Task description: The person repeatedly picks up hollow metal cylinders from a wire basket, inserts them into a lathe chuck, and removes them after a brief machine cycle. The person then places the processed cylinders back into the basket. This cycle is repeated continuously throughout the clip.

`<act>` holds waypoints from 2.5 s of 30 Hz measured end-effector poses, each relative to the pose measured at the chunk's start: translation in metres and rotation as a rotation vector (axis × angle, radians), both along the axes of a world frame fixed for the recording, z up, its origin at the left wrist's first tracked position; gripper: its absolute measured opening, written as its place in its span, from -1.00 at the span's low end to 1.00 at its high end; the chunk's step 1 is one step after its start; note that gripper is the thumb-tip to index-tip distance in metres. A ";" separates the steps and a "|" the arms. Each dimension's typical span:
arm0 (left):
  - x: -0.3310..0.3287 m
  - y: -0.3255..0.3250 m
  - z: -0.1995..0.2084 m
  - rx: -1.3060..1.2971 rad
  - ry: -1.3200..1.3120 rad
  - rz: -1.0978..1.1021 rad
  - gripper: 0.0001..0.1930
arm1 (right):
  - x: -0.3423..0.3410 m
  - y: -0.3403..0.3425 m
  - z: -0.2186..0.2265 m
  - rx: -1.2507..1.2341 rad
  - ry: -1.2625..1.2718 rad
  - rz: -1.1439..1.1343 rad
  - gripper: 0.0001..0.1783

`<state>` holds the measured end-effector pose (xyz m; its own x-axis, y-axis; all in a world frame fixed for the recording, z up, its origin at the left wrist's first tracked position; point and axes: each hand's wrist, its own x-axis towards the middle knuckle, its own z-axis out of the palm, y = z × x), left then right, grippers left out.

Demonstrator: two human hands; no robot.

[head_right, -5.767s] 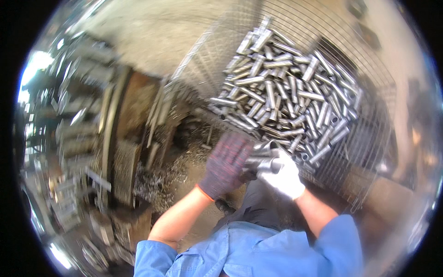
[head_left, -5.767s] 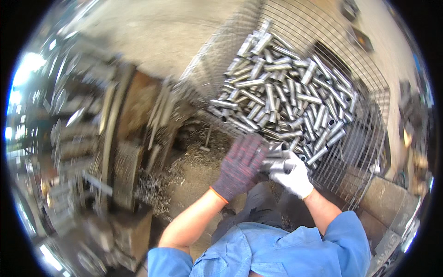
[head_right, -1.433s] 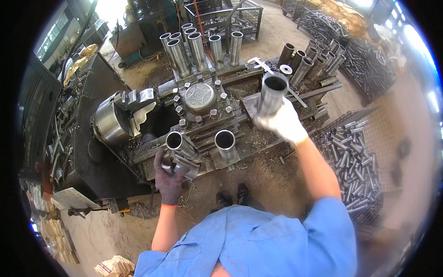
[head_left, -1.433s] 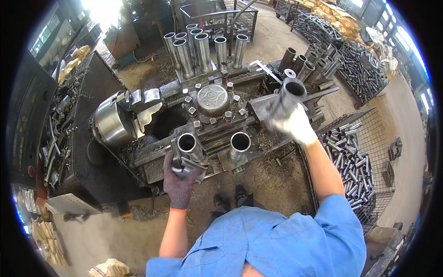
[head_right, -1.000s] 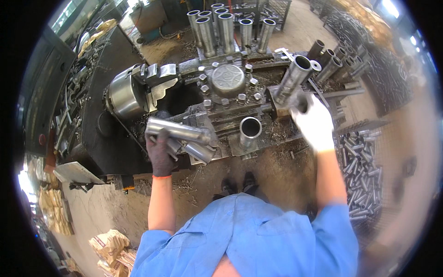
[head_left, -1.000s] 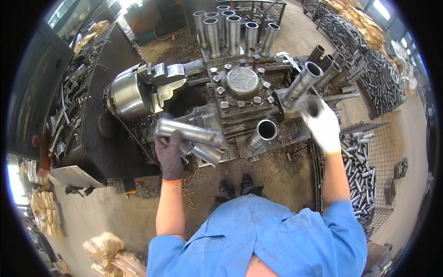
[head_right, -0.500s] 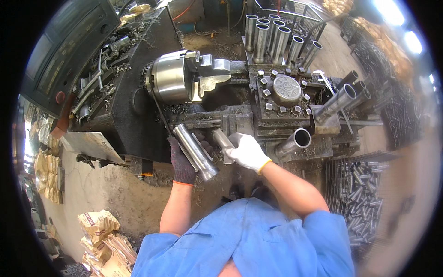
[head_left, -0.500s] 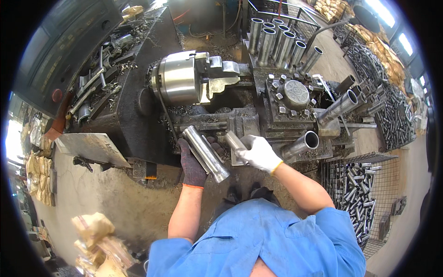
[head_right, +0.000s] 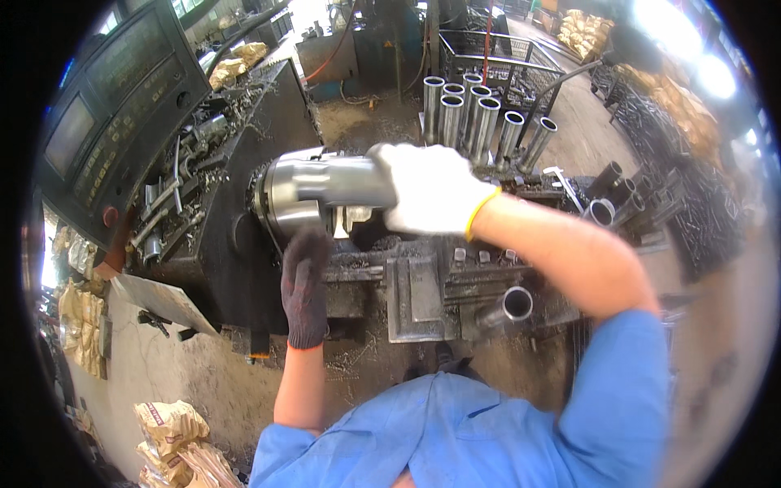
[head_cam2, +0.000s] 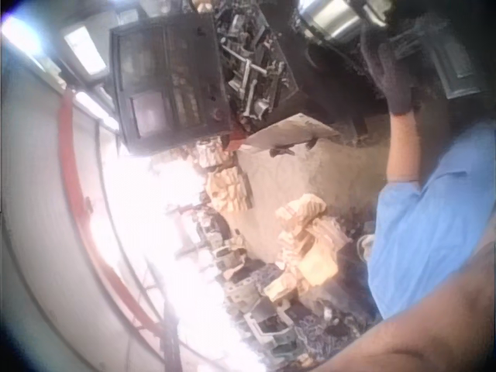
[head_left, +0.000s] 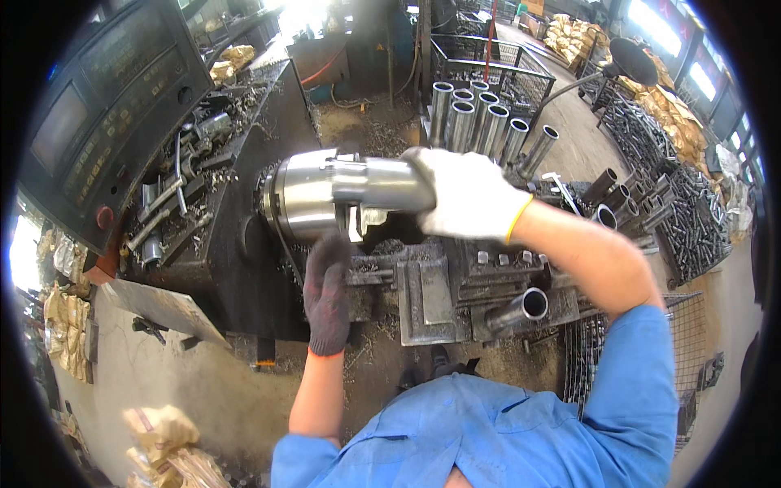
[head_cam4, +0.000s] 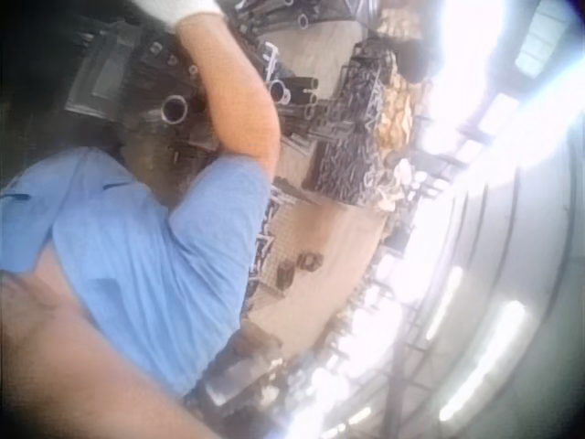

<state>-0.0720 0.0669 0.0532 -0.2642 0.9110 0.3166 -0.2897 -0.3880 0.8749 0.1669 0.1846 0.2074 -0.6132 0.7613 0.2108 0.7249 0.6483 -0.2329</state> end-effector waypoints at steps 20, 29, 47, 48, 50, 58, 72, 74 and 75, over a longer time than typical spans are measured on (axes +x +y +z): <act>-0.177 -0.184 -0.208 -0.634 -0.427 0.895 -0.54 | 0.023 0.178 -0.124 -0.463 -0.387 0.143 -0.08; -0.200 -0.193 -0.182 -0.739 -0.695 0.609 -0.41 | 0.007 0.186 -0.131 -0.570 -0.201 0.174 -0.07; -0.176 -0.073 0.101 0.044 1.482 1.202 -0.55 | 0.116 -0.148 0.035 0.058 0.533 -0.002 -0.50; -0.190 -0.041 0.125 0.058 1.542 1.247 -0.54 | 0.124 -0.166 0.019 0.006 0.587 -0.084 -0.50; -0.224 0.010 0.160 -0.401 1.619 1.225 -0.34 | 0.139 -0.195 -0.011 -0.054 0.711 -0.243 -0.52; -0.262 0.068 0.196 -0.518 1.730 1.226 -0.25 | 0.206 -0.245 -0.065 -0.117 0.836 -0.591 -0.67; 0.103 -0.288 -0.155 -1.105 0.930 -0.104 -0.47 | 0.295 -0.043 -0.132 -0.062 0.669 -0.558 -0.25; 0.108 -0.317 -0.150 -1.136 0.926 -0.062 -0.49 | 0.275 -0.031 -0.118 -0.046 0.573 -0.530 -0.46; 0.109 -0.331 -0.146 -1.156 0.927 -0.035 -0.48 | 0.260 -0.034 -0.108 0.069 0.422 -0.580 -0.45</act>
<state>0.0369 -0.2637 -0.0929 -0.3511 0.7709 -0.5314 0.5367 0.6308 0.5605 0.4271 0.1504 0.0999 0.0298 0.9161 0.3998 0.8142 0.2098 -0.5414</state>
